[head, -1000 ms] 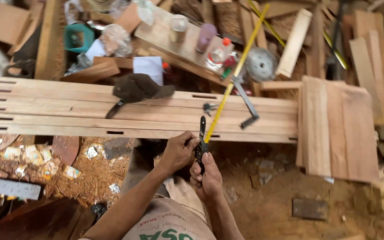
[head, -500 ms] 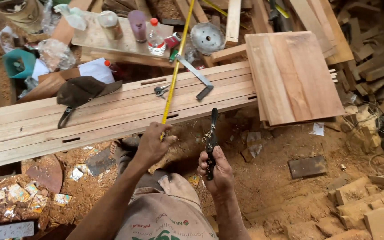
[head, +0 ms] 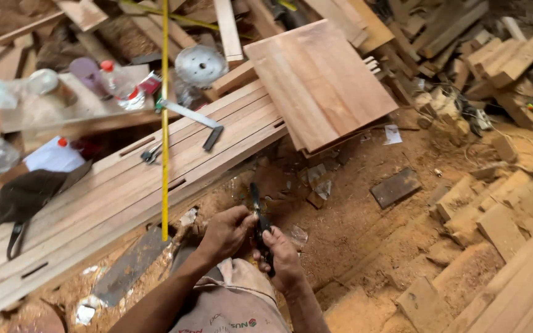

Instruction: Applying glue to wooden strips and using a small hand tool to plane or scrape a wooden panel on the workshop floor.

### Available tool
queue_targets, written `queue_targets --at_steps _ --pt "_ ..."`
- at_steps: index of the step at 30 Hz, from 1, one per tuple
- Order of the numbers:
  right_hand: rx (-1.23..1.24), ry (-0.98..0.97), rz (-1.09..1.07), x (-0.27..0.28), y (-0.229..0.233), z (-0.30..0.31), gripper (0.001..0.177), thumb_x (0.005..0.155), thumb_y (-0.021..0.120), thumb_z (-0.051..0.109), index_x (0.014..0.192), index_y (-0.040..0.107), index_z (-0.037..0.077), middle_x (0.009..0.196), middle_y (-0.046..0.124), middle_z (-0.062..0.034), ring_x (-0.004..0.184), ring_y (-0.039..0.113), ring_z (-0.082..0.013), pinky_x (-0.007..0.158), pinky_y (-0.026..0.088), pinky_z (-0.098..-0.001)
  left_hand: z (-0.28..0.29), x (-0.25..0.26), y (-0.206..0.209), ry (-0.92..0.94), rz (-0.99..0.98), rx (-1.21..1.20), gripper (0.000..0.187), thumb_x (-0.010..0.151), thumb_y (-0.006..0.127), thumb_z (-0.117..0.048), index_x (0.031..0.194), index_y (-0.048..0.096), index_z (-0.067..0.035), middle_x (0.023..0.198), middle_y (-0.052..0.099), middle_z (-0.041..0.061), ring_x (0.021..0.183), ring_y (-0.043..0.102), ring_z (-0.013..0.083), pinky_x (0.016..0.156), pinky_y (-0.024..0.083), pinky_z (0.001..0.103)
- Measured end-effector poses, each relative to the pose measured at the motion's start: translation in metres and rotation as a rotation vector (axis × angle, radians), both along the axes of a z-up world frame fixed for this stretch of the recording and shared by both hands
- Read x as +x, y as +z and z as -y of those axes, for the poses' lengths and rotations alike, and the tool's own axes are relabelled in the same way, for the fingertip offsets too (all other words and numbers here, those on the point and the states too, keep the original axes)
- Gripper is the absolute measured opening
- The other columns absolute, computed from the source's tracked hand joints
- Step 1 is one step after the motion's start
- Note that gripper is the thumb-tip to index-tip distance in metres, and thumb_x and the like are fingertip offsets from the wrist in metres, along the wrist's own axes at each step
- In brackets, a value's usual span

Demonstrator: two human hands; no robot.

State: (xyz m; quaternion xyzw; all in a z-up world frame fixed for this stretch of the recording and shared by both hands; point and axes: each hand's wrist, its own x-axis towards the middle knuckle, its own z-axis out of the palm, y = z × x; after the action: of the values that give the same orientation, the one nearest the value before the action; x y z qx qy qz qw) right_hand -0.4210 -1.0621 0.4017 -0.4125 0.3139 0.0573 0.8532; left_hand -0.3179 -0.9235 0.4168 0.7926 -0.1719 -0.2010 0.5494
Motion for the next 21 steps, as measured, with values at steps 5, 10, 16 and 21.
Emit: queue_targets --at_steps 5,10,16,21 --pt "-0.036 -0.171 -0.028 -0.011 -0.014 0.006 0.02 0.106 0.054 0.026 0.097 0.056 0.008 0.074 0.057 -0.0154 0.047 0.048 -0.0169 0.031 0.03 -0.018 0.021 0.007 -0.005 -0.133 0.258 0.058 0.035 0.1 0.058 -0.044 0.076 0.06 -0.018 0.067 0.06 0.011 0.068 0.068 0.0343 0.057 0.054 0.041" --pt "-0.076 -0.333 -0.08 -0.002 -0.011 0.034 0.02 0.106 0.052 0.029 0.097 0.054 0.011 0.079 0.061 -0.0103 0.052 0.054 -0.0112 0.033 0.032 -0.0135 0.045 0.018 -0.018 -0.141 0.009 -0.276 0.03 0.099 0.062 -0.033 0.074 0.062 -0.015 0.056 0.053 0.008 0.052 0.054 0.0165 0.047 0.048 0.034" --pt "0.093 -0.439 -0.02 0.006 -0.029 0.091 0.019 0.108 0.051 0.033 0.102 0.056 0.015 0.093 0.064 -0.0099 0.067 0.056 -0.015 0.044 0.039 -0.0156 0.075 0.06 -0.028 -0.286 -0.383 -0.639 0.022 0.094 0.072 -0.01 0.109 0.06 -0.002 0.074 0.06 0.007 0.062 0.061 0.0144 0.047 0.052 0.029" --pt "0.061 -0.409 -0.078 0.036 -0.019 0.125 0.02 0.106 0.052 0.036 0.101 0.059 0.018 0.095 0.067 -0.0068 0.073 0.06 -0.0178 0.052 0.045 -0.0221 0.124 0.066 -0.018 -0.286 -0.28 0.047 0.041 0.088 0.08 -0.036 0.117 0.071 -0.01 0.093 0.075 0.014 0.089 0.074 0.0288 0.082 0.059 0.041"
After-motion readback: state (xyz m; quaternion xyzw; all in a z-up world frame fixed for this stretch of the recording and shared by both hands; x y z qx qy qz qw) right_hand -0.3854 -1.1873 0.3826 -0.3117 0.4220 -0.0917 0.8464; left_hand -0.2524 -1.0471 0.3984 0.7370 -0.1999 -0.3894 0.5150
